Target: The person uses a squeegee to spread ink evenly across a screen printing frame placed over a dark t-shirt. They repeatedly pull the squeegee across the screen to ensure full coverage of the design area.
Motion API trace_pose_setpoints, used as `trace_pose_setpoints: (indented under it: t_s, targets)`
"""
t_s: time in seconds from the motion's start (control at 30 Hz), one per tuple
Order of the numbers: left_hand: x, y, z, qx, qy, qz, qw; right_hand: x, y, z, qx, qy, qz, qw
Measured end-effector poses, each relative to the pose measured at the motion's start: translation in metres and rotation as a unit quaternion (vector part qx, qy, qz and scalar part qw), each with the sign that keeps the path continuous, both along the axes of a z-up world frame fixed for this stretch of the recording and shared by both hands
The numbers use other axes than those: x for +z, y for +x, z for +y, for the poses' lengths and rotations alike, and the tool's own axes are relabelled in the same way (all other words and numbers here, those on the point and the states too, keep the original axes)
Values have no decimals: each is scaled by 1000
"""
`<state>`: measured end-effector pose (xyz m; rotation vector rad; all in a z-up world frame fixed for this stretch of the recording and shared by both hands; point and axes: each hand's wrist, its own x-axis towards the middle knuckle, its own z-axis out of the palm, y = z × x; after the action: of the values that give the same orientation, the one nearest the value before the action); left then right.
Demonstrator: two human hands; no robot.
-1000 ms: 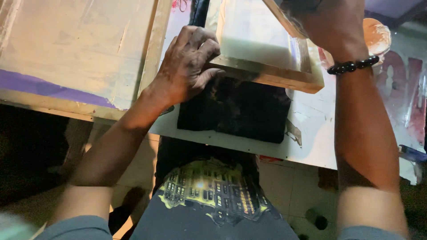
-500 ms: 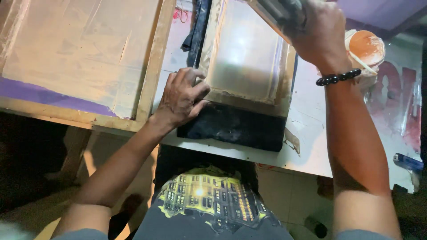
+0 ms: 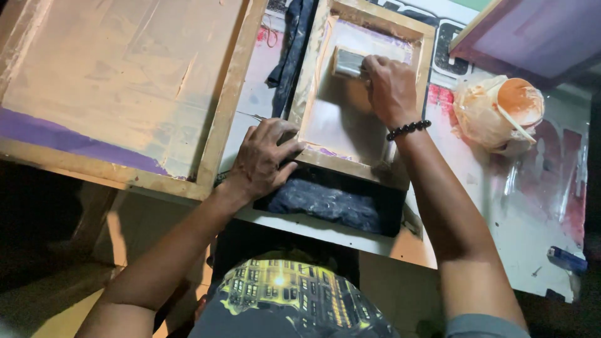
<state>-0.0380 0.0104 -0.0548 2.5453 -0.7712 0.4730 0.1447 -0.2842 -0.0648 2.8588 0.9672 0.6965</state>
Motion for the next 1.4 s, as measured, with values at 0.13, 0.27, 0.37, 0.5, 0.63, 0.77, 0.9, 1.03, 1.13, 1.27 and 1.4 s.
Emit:
trace_pose_setpoints:
  t_s: [0.13,0.27,0.37,0.5,0.63,0.77,0.9,1.03,1.13,1.27,1.4]
  targets:
    - [4,-2,-1,3,0,-1,1000,42,-36,-5,54,17,62,996]
    - [2,1,-1,-6,-23,9,1000,66,-6,-19,-32,7,97,995]
    - [3,-4,1,-5,-20,14,1000,66,31,-9,-65,3,59,996]
    - [1,-4,-1,0,-27,16,1000,49,69,3,-82,-9,16,996]
    - [1,-6,0,2,-28,18,999,43,57,2,-123,-51,69,989]
    - [3,-1,0,-4,-45,8,999,41,5,6,-60,-69,19,996]
    - [3,-7,1,-7,-49,10,999,57,-82,24,-41,-38,90,994]
    - [2,-9,1,-4,-41,-8,999,72,-114,15,-44,-57,164,984]
    - [4,-2,1,-4,-48,-8,999,88,-84,0,-40,36,223,973]
    - [-1,-9,2,-1,-36,16,999,53,-14,-13,-69,28,34,997]
    - [0,-6,1,-2,-47,18,999,6,19,-1,-48,17,-12,999]
